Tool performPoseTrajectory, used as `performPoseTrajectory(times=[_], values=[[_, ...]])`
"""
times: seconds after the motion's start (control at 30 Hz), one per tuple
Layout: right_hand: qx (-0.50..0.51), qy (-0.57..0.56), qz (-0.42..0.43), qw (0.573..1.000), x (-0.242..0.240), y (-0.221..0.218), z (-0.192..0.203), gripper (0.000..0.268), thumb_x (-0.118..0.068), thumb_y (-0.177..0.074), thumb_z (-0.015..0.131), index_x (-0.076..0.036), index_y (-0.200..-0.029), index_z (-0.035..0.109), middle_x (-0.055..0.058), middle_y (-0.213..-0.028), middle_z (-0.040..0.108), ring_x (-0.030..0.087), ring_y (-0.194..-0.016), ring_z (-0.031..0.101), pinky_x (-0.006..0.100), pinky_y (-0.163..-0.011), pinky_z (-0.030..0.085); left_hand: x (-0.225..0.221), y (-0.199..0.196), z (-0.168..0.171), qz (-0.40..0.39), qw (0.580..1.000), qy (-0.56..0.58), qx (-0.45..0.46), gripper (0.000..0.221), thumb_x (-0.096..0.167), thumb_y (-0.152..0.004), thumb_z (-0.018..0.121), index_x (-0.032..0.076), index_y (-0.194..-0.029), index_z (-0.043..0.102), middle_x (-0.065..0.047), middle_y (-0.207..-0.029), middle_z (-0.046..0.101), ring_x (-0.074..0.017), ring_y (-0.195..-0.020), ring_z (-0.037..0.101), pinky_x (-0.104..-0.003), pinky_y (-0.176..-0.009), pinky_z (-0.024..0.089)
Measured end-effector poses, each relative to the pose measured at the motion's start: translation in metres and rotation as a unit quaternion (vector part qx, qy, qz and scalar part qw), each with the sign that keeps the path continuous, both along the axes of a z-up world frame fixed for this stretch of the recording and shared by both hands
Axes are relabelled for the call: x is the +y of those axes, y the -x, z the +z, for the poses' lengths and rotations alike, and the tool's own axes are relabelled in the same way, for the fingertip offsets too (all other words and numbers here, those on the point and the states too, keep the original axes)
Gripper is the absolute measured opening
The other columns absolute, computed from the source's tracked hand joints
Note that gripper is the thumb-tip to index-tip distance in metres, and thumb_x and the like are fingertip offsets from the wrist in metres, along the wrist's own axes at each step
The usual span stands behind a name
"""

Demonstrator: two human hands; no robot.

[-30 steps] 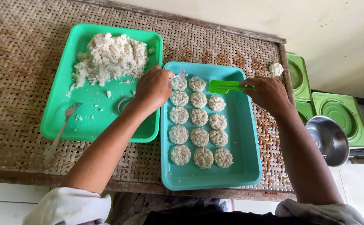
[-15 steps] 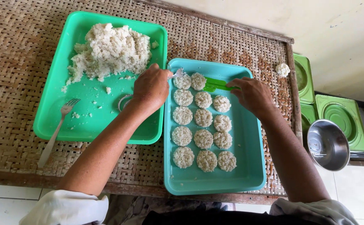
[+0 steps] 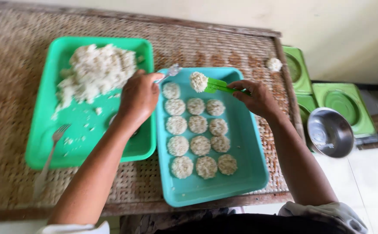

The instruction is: Shaping food mixture into round patties using a metal mold and arranging them on a woven mat.

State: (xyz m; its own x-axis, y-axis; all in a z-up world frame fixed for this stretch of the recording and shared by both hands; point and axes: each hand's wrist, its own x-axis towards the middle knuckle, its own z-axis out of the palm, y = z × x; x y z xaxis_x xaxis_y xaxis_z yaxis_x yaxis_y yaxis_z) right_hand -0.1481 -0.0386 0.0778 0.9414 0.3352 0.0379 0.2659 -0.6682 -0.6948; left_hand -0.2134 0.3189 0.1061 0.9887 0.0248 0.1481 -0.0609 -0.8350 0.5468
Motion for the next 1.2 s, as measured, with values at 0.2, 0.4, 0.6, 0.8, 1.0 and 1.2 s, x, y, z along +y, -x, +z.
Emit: performPoseTrajectory(times=[0.2,0.4,0.6,0.8,1.0,1.2], values=[[-0.009,-0.039,-0.090,0.995,-0.105,0.014,0.029,0.033,-0.016,-0.095,0.069,-0.021,-0.128,0.072,0.008,-0.107,0.073,0.022,-0.094,0.066,0.039,-0.086,0.052,-0.064,-0.021,0.007,-0.048,0.996,0.061,-0.039,0.039,0.010,-0.093,0.061,0.023,-0.126,0.076,-0.019,-0.097,0.064,-0.0455,-0.098,0.068,-0.055,-0.086,0.056],[-0.040,0.081,-0.200,0.976,-0.218,0.006,0.017,0.030,-0.026,-0.098,0.071,-0.031,-0.127,0.072,0.002,-0.113,0.073,0.023,-0.101,0.068,0.039,-0.088,0.051,-0.158,-0.067,-0.014,-0.109,0.987,0.112,-0.043,0.040,0.010,-0.092,0.061,0.024,-0.126,0.076,-0.016,-0.098,0.066,-0.0437,-0.096,0.071,-0.055,-0.085,0.059],[-0.036,0.178,-0.185,0.966,-0.246,-0.027,-0.017,0.029,-0.028,-0.095,0.071,-0.035,-0.124,0.072,0.005,-0.113,0.074,0.036,-0.113,0.066,0.053,-0.097,0.051,-0.240,-0.103,-0.046,-0.145,0.983,0.111,-0.029,0.038,0.006,-0.095,0.059,0.017,-0.128,0.075,-0.015,-0.097,0.066,-0.0388,-0.092,0.073,-0.050,-0.082,0.061],[-0.053,0.273,-0.168,0.946,-0.232,-0.045,-0.001,0.025,-0.023,-0.102,0.066,-0.030,-0.124,0.075,0.007,-0.109,0.075,0.036,-0.106,0.068,0.052,-0.097,0.050,-0.299,-0.119,-0.064,-0.171,0.981,0.089,-0.002,0.037,0.005,-0.100,0.056,0.012,-0.132,0.070,-0.014,-0.096,0.064,-0.0284,-0.086,0.072,-0.044,-0.081,0.061],[-0.117,0.360,-0.139,0.915,-0.242,-0.071,-0.009,0.022,-0.032,-0.102,0.064,-0.037,-0.122,0.073,0.001,-0.112,0.074,0.033,-0.108,0.066,0.048,-0.099,0.042,-0.325,-0.126,-0.065,-0.199,0.975,0.097,-0.016,0.034,-0.002,-0.097,0.057,0.003,-0.129,0.070,-0.021,-0.100,0.064,-0.0331,-0.093,0.073,-0.045,-0.086,0.060],[-0.131,0.417,-0.127,0.890,-0.251,-0.085,-0.014,0.022,-0.035,-0.102,0.063,-0.041,-0.122,0.072,-0.003,-0.112,0.074,0.027,-0.109,0.065,0.045,-0.097,0.039,-0.331,-0.134,-0.075,-0.198,0.978,0.060,-0.008,0.034,-0.001,-0.095,0.062,0.005,-0.127,0.072,-0.020,-0.102,0.064,-0.0354,-0.095,0.074,-0.047,-0.085,0.061]])
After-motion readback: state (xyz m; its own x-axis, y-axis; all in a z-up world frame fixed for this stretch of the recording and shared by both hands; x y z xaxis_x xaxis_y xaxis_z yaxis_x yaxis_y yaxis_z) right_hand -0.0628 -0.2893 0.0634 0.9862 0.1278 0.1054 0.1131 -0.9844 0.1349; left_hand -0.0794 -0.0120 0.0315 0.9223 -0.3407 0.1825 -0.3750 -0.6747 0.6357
